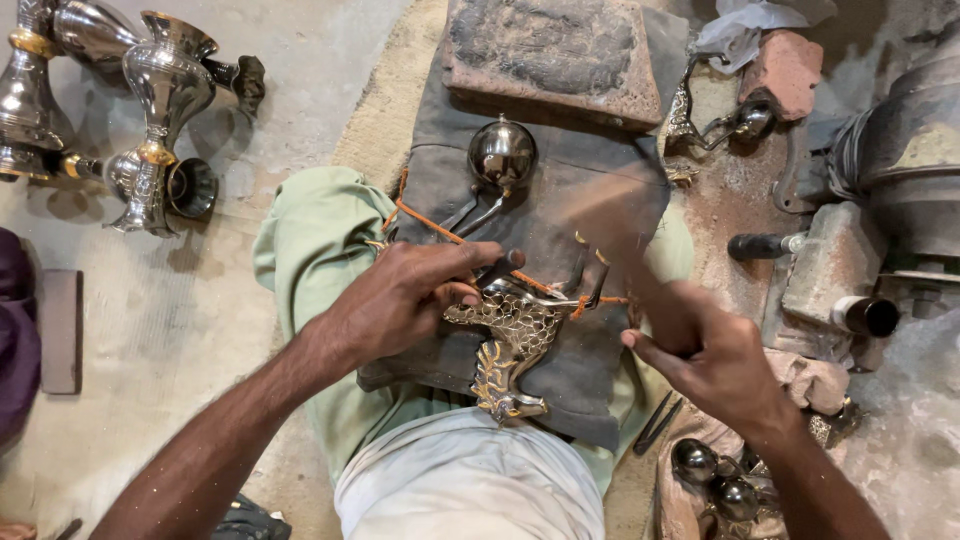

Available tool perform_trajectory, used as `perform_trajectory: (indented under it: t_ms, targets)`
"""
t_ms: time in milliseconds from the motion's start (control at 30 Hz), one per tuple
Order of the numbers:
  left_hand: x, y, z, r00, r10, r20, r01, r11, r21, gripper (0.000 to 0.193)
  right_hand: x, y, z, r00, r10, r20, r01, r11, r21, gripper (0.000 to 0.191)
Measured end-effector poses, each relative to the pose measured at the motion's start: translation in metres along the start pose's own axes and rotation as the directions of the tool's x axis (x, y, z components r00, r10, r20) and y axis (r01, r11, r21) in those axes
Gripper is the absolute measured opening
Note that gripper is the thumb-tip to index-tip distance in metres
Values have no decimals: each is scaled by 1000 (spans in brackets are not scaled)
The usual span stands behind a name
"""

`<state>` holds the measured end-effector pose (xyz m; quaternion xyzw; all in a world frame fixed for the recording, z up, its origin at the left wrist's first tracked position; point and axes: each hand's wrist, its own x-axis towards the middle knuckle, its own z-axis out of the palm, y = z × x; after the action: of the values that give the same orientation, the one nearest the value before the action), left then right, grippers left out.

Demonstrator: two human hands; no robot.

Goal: The person sits on the workshop floor with a brass dragon figurine resting on a cushioned pad on their lap. They hold a chisel punch against the figurine's surface with one hand and strike it repeatedly with a wooden mallet in the other hand, repositioning the punch to work different spots on the ornament.

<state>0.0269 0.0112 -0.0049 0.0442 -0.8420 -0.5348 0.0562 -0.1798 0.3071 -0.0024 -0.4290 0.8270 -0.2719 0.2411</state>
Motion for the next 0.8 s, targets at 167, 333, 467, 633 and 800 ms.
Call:
perform_trajectory:
  t_ms: [167,333,467,633,800]
  targets:
    - [1,-2,2,1000,-12,-14,11,999,-42,52,-5,3,1,998,58,-23,-57,997,53,62]
    - [2,0,-2,1000,3,21,-3,1000,4,59,-7,4,4,997,-57,-54,54,998,-43,59]
    - [4,3,-4,1000,20,5,-20,999,48,48,-8,7,8,1000,-25,-3,25,999,-41,61]
    - [9,5,-7,999,28,32,-27,999,-27,51,-10,21,13,996,87,21,-85,994,-70,65]
    - [11,4,-7,999,-6,35,7,1000,-7,56,-7,25,14,975,134,-174,-59,922,383,61]
